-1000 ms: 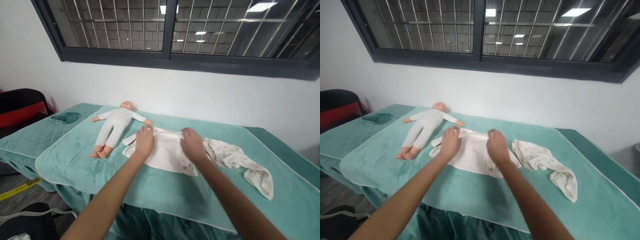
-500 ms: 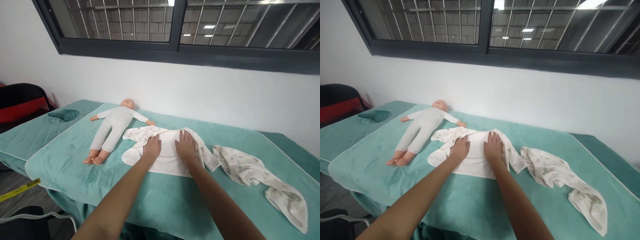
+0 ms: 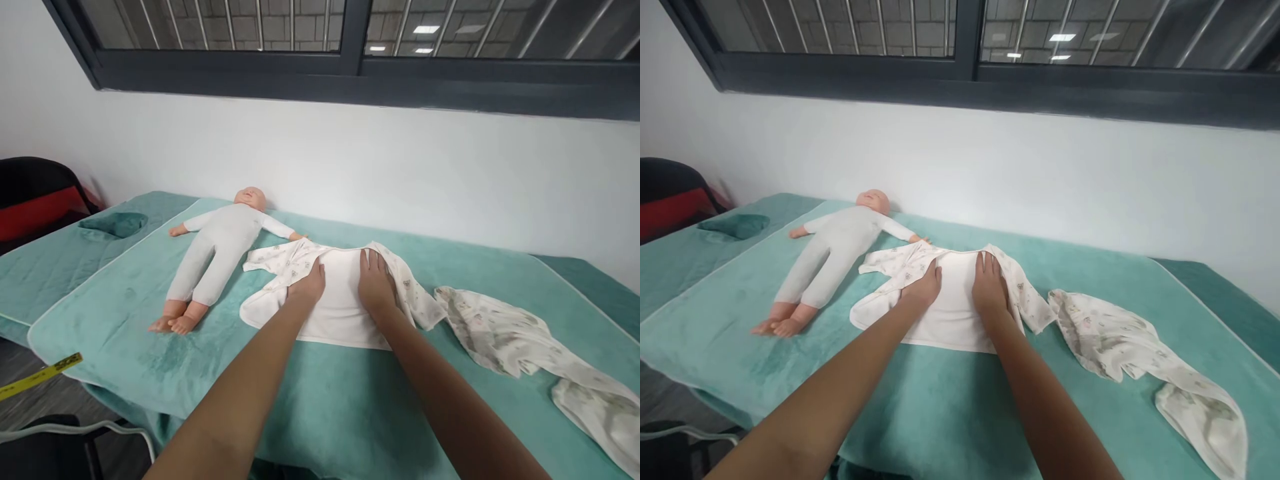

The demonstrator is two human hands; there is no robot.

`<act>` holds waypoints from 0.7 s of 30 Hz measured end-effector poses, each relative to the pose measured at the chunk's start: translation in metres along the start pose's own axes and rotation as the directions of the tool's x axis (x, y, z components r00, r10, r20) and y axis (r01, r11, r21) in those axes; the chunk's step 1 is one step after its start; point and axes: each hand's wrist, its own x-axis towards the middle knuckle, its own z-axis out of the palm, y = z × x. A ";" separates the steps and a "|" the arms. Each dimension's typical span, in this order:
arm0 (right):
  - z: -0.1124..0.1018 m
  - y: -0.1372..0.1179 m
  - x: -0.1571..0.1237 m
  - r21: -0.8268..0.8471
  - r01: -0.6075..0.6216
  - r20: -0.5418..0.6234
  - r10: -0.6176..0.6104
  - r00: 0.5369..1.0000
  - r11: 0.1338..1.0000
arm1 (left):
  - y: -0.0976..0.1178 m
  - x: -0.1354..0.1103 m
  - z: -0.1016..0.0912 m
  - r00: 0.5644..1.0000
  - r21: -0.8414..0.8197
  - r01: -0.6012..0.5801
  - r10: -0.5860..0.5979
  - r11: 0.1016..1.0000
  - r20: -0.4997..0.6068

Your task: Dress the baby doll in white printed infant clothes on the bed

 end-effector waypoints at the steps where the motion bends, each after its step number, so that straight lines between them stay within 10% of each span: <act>1: 0.001 0.000 0.000 0.005 0.003 -0.012 -0.003 1.000 1.000 | 0.001 0.001 0.001 1.000 -0.001 0.005 -0.005 1.000 0.001; 13: 0.004 -0.008 0.010 -0.052 0.055 0.127 -0.048 0.991 0.997 | 0.005 0.004 0.000 0.998 0.039 0.013 -0.015 0.999 0.058; 21: -0.002 -0.029 0.003 -0.045 0.237 0.148 -0.228 0.962 0.970 | 0.008 -0.043 0.000 0.997 0.086 -0.073 0.071 0.994 0.026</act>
